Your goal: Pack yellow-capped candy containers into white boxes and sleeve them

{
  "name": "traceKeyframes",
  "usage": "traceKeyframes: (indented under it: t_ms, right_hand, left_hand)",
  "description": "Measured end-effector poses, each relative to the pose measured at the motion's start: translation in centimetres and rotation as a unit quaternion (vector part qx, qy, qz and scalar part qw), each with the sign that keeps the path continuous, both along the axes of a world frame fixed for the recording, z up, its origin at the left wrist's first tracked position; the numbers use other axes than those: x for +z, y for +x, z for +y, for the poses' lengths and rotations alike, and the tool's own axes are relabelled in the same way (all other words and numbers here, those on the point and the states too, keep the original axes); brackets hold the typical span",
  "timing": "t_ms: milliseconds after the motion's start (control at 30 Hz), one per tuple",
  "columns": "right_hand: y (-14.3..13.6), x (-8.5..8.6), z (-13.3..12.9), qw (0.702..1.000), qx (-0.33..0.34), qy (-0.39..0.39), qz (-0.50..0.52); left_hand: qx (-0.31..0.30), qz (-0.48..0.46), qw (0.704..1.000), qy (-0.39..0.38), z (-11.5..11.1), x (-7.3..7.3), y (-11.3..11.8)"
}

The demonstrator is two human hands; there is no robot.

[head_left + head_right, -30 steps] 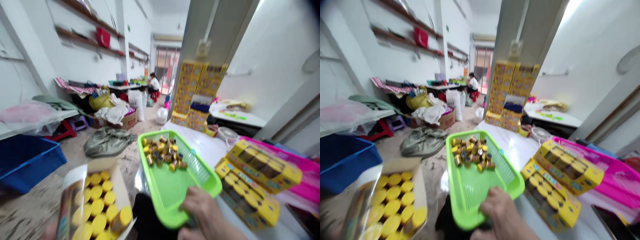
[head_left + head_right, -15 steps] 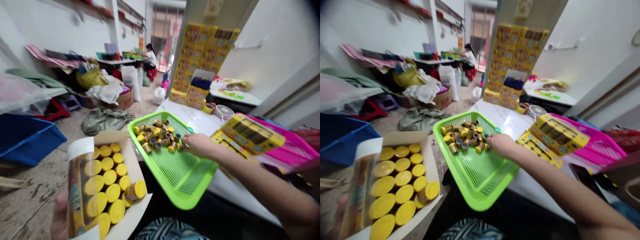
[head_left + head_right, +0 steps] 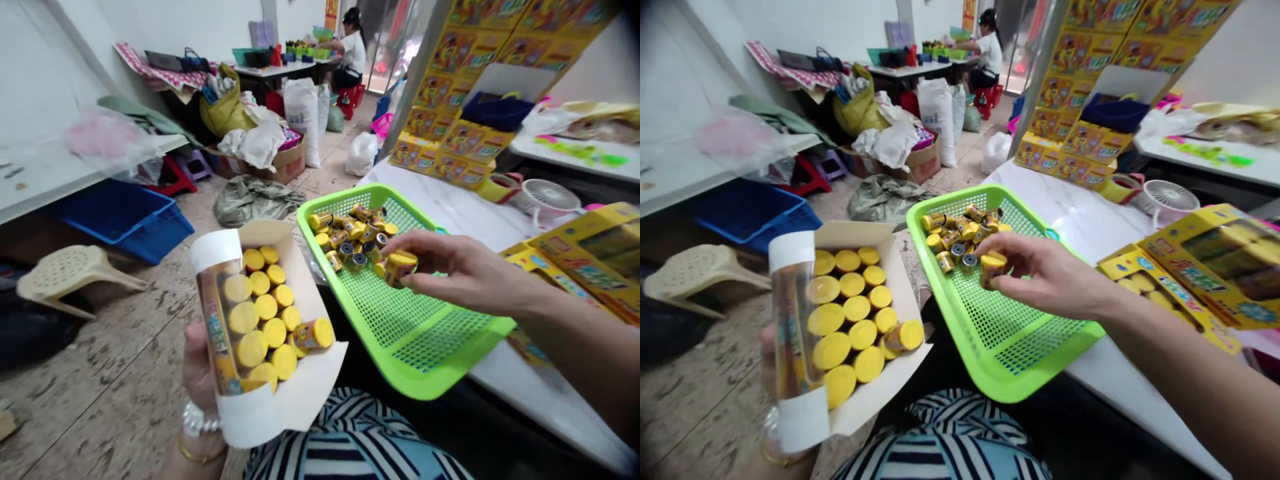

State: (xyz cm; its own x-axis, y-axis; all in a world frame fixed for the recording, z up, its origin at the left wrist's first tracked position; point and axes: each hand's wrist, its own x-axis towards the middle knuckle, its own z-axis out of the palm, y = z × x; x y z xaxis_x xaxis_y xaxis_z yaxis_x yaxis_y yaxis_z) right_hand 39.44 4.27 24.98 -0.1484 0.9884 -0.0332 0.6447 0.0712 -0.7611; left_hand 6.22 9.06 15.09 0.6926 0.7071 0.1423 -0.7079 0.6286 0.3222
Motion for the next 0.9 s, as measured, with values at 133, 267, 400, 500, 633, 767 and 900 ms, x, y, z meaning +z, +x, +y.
traceKeyframes:
  t_ms: [133,267,400,500,633,767,900]
  right_hand:
    - [-4.1,0.7,-0.5,0.992,0.027,0.116,0.029]
    - [-7.5,-0.8,0.1,0.971,0.062,0.225,-0.048]
    - [-9.1,-2.3,-0.3,0.972,0.133,0.18,-0.067]
    - [-8.0,-1.8,-0.5,0.967,0.134,0.203,-0.073]
    - [-3.7,-1.2,0.8,0.953,0.054,0.208,-0.212]
    - [0.0,-4.6,2.1,0.88,0.084,0.013,-0.467]
    - [1.0,-7.3,2.0,0.848,0.102,-0.057,-0.516]
  left_hand:
    - [-0.029,-0.103,0.994,-0.001,-0.4,0.4,0.3]
    - [-0.063,-0.125,0.99,-0.003,-1.1,0.2,1.3]
    - [-0.034,-0.122,0.992,0.013,-1.9,-0.4,1.9]
    - [-0.073,-0.115,0.99,0.02,-1.9,-0.9,1.3]
    - [-0.09,-0.095,0.991,-0.011,-1.1,-1.5,-0.3]
    - [-0.032,-0.065,0.997,0.01,-0.7,-1.8,0.0]
    - [0.029,-0.024,0.999,0.035,-1.0,-1.5,1.6]
